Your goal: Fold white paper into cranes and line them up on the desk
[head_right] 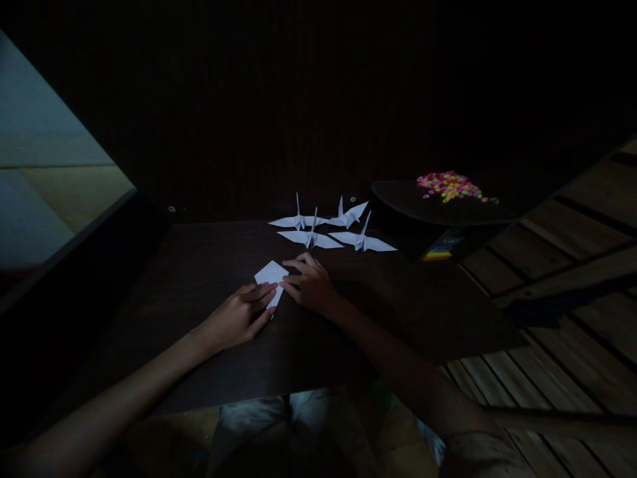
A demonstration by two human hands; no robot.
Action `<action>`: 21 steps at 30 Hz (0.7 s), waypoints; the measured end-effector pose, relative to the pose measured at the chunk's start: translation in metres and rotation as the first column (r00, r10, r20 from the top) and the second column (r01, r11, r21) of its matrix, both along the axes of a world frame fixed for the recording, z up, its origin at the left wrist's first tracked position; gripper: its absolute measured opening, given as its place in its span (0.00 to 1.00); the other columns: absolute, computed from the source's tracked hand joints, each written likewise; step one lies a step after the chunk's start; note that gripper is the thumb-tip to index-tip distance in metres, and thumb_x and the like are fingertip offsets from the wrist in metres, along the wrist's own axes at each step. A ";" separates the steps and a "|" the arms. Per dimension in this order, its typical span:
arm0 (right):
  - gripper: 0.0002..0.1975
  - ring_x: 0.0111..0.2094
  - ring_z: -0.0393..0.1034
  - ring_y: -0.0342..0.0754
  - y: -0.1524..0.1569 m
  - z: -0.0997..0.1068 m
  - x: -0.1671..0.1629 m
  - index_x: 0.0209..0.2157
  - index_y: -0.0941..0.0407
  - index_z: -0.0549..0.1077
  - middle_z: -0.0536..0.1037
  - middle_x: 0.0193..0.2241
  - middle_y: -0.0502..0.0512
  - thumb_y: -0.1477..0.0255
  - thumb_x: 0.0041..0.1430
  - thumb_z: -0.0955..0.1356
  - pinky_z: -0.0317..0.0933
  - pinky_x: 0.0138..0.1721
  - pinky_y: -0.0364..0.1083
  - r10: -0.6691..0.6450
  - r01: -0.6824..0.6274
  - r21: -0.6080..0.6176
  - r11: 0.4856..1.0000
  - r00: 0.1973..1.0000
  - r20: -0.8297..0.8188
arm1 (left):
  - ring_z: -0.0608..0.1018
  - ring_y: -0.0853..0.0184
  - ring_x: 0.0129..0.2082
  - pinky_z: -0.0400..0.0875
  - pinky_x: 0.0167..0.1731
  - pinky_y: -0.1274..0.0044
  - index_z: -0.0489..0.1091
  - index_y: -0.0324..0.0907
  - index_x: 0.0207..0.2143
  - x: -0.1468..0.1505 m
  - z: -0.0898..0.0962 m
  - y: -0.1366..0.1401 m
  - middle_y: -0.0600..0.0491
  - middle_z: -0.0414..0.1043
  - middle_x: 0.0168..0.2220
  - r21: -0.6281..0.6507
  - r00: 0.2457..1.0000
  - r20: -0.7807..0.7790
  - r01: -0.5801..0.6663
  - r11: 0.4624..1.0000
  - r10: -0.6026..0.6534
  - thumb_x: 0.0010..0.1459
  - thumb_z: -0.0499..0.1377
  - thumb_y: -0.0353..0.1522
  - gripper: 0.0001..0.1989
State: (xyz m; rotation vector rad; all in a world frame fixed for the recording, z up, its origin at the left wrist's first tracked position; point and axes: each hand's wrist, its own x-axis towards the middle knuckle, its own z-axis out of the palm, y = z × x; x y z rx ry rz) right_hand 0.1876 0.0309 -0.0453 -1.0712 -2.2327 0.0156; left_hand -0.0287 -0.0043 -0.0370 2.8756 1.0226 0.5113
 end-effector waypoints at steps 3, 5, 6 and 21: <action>0.07 0.43 0.64 0.54 -0.001 0.000 0.000 0.32 0.52 0.81 0.78 0.46 0.54 0.69 0.58 0.69 0.65 0.41 0.54 0.016 -0.016 0.007 1.000 1.000 0.007 | 0.73 0.56 0.53 0.69 0.53 0.64 0.68 0.35 0.54 0.001 -0.001 0.000 0.42 0.68 0.56 -0.007 1.000 0.007 -0.010 1.000 0.010 0.66 0.50 0.35 0.19; 0.07 0.42 0.65 0.53 -0.001 0.001 0.001 0.32 0.53 0.81 0.79 0.44 0.54 0.70 0.58 0.69 0.65 0.41 0.54 0.034 -0.034 0.000 0.999 0.999 0.014 | 0.73 0.56 0.53 0.69 0.53 0.64 0.69 0.36 0.53 0.001 -0.002 -0.001 0.42 0.69 0.55 -0.003 1.000 0.011 -0.013 1.000 0.013 0.67 0.49 0.37 0.19; 0.07 0.42 0.65 0.53 -0.001 0.001 0.002 0.33 0.53 0.81 0.79 0.43 0.54 0.70 0.58 0.68 0.65 0.41 0.53 0.048 -0.048 -0.006 0.999 0.999 0.018 | 0.73 0.56 0.53 0.69 0.53 0.64 0.68 0.36 0.53 0.002 -0.002 -0.001 0.42 0.69 0.55 0.001 1.000 0.015 -0.011 1.000 0.011 0.67 0.49 0.37 0.19; 0.10 0.45 0.69 0.52 -0.001 0.010 0.008 0.41 0.52 0.78 0.79 0.46 0.54 0.67 0.59 0.69 0.61 0.42 0.51 0.211 -0.200 -0.078 0.977 0.961 0.177 | 0.73 0.57 0.52 0.70 0.51 0.63 0.66 0.38 0.56 0.001 -0.005 -0.003 0.42 0.71 0.53 0.024 0.999 0.052 -0.016 1.000 0.015 0.66 0.50 0.37 0.19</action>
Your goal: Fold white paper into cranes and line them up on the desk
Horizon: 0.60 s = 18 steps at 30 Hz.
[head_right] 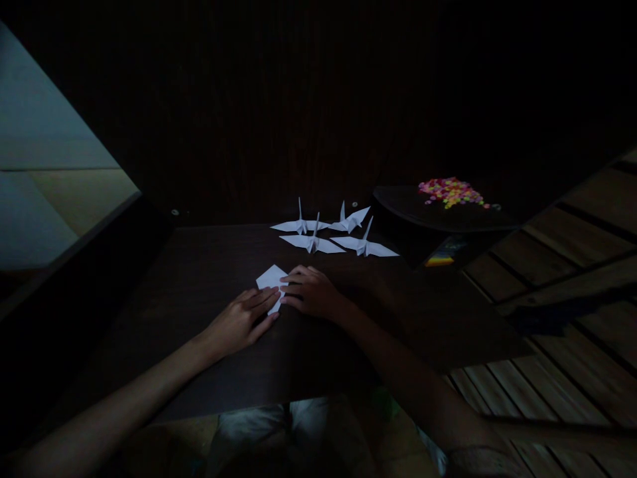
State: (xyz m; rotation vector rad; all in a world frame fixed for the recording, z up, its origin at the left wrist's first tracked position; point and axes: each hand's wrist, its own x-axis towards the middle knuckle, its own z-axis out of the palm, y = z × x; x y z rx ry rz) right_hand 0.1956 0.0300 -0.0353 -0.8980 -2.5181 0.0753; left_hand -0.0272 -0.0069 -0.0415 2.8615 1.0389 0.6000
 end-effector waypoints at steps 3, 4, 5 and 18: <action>0.09 0.45 0.69 0.51 0.002 -0.003 0.000 0.41 0.52 0.78 0.79 0.45 0.54 0.67 0.60 0.69 0.61 0.40 0.51 -0.001 0.000 0.021 1.000 1.000 0.022 | 0.73 0.57 0.52 0.66 0.54 0.60 0.66 0.41 0.56 0.001 0.002 0.000 0.44 0.71 0.54 0.027 1.000 -0.007 0.014 1.000 -0.014 0.66 0.50 0.35 0.18; 0.09 0.45 0.69 0.51 0.002 -0.003 -0.001 0.41 0.52 0.78 0.79 0.45 0.54 0.67 0.60 0.69 0.61 0.40 0.51 -0.002 0.001 0.026 1.000 1.000 0.029 | 0.73 0.57 0.52 0.65 0.56 0.59 0.66 0.41 0.56 0.001 0.002 0.000 0.45 0.70 0.54 0.036 1.000 -0.010 0.021 0.999 -0.020 0.66 0.50 0.35 0.18; 0.09 0.45 0.69 0.51 0.002 -0.003 -0.001 0.42 0.52 0.78 0.79 0.45 0.54 0.67 0.60 0.69 0.61 0.40 0.51 -0.004 0.003 0.031 1.000 0.999 0.033 | 0.73 0.58 0.53 0.64 0.56 0.59 0.66 0.41 0.56 0.000 0.002 0.001 0.45 0.70 0.54 0.042 1.000 -0.014 0.029 0.999 -0.028 0.66 0.50 0.35 0.18; 0.10 0.44 0.69 0.53 0.004 -0.005 -0.001 0.41 0.53 0.79 0.80 0.43 0.52 0.67 0.58 0.70 0.63 0.41 0.52 -0.083 0.082 -0.009 0.997 0.996 -0.039 | 0.72 0.56 0.54 0.68 0.55 0.64 0.67 0.34 0.55 -0.001 -0.001 0.006 0.42 0.68 0.56 0.028 0.998 -0.062 0.027 0.999 -0.025 0.65 0.50 0.37 0.21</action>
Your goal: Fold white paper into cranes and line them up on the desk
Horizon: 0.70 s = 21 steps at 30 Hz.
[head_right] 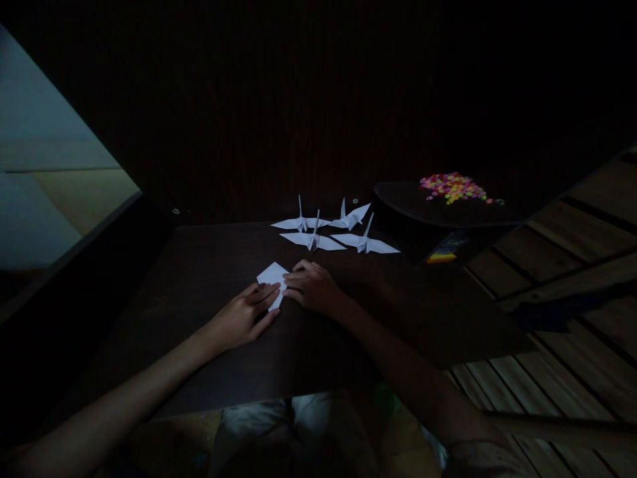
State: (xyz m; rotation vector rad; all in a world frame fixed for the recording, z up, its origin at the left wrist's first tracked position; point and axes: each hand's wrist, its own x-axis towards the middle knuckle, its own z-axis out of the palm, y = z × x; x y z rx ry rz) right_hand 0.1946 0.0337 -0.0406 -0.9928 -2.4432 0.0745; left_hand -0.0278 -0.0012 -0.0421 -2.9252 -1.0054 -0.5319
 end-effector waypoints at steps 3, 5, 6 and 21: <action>0.08 0.44 0.67 0.54 -0.001 0.001 -0.002 0.39 0.54 0.80 0.80 0.43 0.52 0.68 0.60 0.68 0.62 0.41 0.53 -0.025 0.024 0.045 0.999 1.000 0.015 | 0.73 0.56 0.53 0.68 0.55 0.65 0.68 0.35 0.54 0.003 0.000 -0.002 0.42 0.69 0.55 0.035 0.999 0.002 -0.045 0.998 0.045 0.65 0.50 0.36 0.20; 0.08 0.44 0.67 0.54 -0.002 0.001 -0.003 0.39 0.54 0.79 0.80 0.44 0.53 0.70 0.61 0.67 0.62 0.40 0.53 -0.022 0.020 0.072 0.997 0.999 0.029 | 0.73 0.55 0.53 0.68 0.55 0.64 0.68 0.34 0.54 0.004 -0.001 -0.002 0.42 0.70 0.54 0.043 0.996 0.008 -0.090 0.995 0.090 0.66 0.50 0.36 0.20; 0.09 0.44 0.67 0.54 -0.003 0.001 -0.004 0.40 0.54 0.79 0.80 0.45 0.53 0.71 0.61 0.67 0.62 0.40 0.53 -0.017 0.014 0.083 0.996 0.999 0.032 | 0.73 0.55 0.53 0.67 0.55 0.64 0.68 0.33 0.54 0.005 -0.002 -0.003 0.41 0.70 0.54 0.040 0.994 0.012 -0.105 0.994 0.105 0.66 0.50 0.36 0.20; 0.13 0.40 0.64 0.53 -0.011 -0.002 -0.014 0.45 0.58 0.76 0.79 0.45 0.58 0.74 0.61 0.65 0.57 0.37 0.51 -0.097 0.081 0.118 0.990 0.986 0.136 | 0.72 0.55 0.54 0.64 0.56 0.64 0.67 0.29 0.54 0.006 -0.005 -0.002 0.38 0.70 0.53 0.036 0.994 0.007 -0.106 0.994 0.106 0.66 0.50 0.36 0.21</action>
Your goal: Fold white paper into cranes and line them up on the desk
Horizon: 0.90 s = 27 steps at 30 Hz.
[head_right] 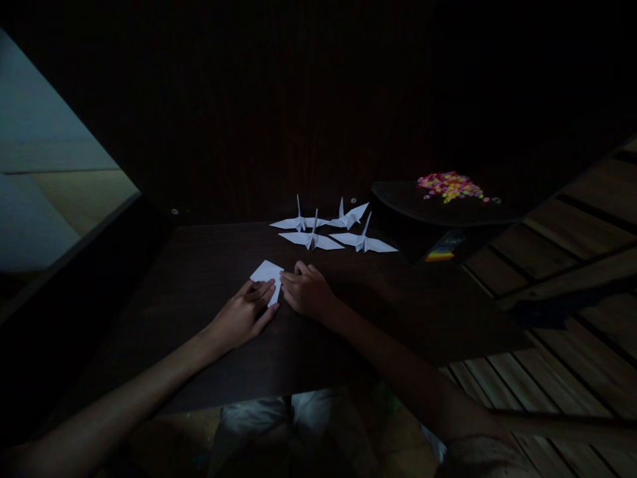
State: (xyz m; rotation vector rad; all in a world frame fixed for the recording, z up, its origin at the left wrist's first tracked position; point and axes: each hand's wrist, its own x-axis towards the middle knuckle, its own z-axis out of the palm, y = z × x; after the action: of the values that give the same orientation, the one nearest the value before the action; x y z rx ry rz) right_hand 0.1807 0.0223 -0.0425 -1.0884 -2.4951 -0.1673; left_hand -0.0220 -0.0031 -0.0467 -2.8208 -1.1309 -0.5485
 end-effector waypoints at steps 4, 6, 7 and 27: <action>0.14 0.40 0.63 0.54 -0.001 0.003 -0.003 0.46 0.58 0.76 0.79 0.43 0.58 0.72 0.61 0.64 0.57 0.36 0.51 -0.069 0.069 -0.023 0.997 0.998 0.013 | 0.72 0.55 0.54 0.65 0.56 0.64 0.67 0.30 0.54 0.000 0.000 0.000 0.39 0.70 0.54 -0.005 1.000 0.021 -0.005 1.000 0.005 0.66 0.50 0.36 0.21; 0.14 0.39 0.64 0.54 -0.002 0.004 -0.004 0.46 0.57 0.76 0.79 0.43 0.57 0.72 0.61 0.64 0.57 0.36 0.51 -0.088 0.088 -0.047 0.995 0.996 0.000 | 0.72 0.56 0.53 0.65 0.56 0.64 0.68 0.30 0.53 0.000 0.001 -0.001 0.39 0.70 0.53 -0.005 1.000 0.026 0.002 1.000 -0.002 0.65 0.50 0.36 0.21; 0.14 0.39 0.64 0.54 -0.002 0.004 -0.004 0.46 0.57 0.77 0.80 0.42 0.57 0.72 0.61 0.65 0.57 0.36 0.51 -0.099 0.099 -0.060 0.993 0.995 -0.011 | 0.73 0.56 0.53 0.65 0.56 0.64 0.68 0.30 0.53 0.000 0.001 -0.001 0.39 0.70 0.53 -0.004 1.000 0.027 0.006 1.000 -0.006 0.65 0.50 0.36 0.20; 0.15 0.37 0.65 0.53 0.015 -0.012 0.002 0.44 0.56 0.78 0.80 0.42 0.56 0.79 0.56 0.67 0.66 0.41 0.53 0.004 -0.067 -0.139 0.988 0.910 -0.413 | 0.74 0.56 0.51 0.64 0.57 0.64 0.69 0.32 0.52 0.000 0.001 0.000 0.40 0.71 0.52 0.013 0.999 0.036 0.001 1.000 -0.001 0.65 0.52 0.36 0.20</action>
State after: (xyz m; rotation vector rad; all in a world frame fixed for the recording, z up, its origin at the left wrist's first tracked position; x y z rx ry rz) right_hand 0.1830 0.0374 -0.0548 -1.0108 -2.1665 0.2443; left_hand -0.0223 -0.0031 -0.0457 -2.8115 -1.1275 -0.6064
